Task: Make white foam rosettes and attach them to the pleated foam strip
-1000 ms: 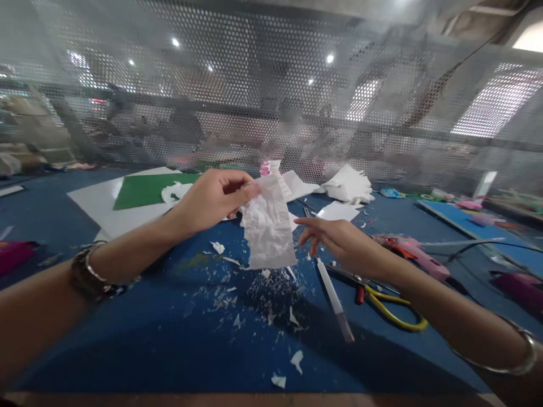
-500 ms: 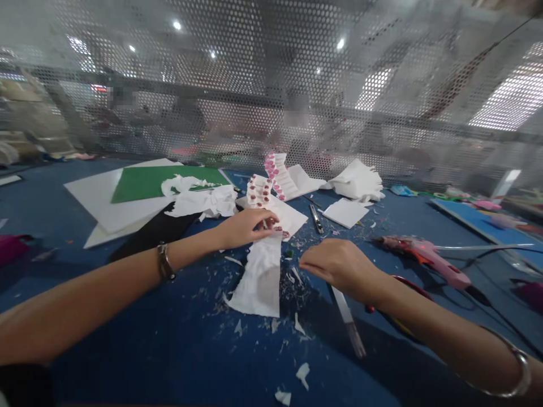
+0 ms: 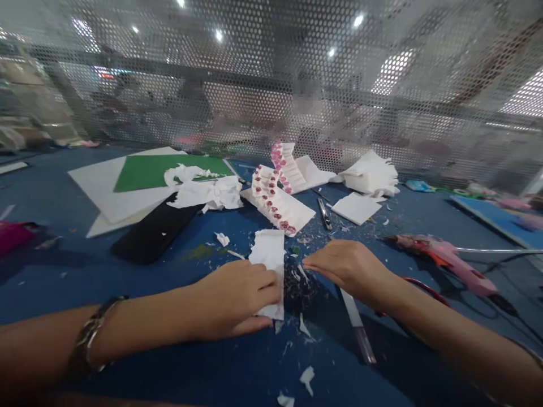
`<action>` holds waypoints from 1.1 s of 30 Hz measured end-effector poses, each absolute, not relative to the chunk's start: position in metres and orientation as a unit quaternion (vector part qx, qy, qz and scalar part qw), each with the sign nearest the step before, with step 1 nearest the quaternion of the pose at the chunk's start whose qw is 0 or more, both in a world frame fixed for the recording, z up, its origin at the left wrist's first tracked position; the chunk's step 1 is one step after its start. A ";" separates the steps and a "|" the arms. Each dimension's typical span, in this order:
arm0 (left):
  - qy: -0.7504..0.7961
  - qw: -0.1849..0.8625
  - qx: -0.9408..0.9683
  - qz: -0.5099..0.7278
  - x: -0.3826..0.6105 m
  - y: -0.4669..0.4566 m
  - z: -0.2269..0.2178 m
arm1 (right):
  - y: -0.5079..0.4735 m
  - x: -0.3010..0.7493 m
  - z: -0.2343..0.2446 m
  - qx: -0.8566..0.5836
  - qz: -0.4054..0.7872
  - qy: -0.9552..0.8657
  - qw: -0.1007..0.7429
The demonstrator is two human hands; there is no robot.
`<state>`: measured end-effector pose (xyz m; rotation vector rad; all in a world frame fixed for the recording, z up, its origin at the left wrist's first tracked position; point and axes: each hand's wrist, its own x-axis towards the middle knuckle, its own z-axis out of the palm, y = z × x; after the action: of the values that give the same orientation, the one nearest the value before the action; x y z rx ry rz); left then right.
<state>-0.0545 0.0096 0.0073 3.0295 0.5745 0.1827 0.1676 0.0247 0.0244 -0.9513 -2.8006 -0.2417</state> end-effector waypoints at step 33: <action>0.607 -0.108 0.788 0.006 -0.160 0.093 0.021 | 0.009 0.164 0.036 -0.402 0.191 -0.849 0.283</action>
<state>-0.1601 0.0934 0.0210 2.6607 2.0494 0.0189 0.1639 0.0093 0.0362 -1.0773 -2.2743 0.5119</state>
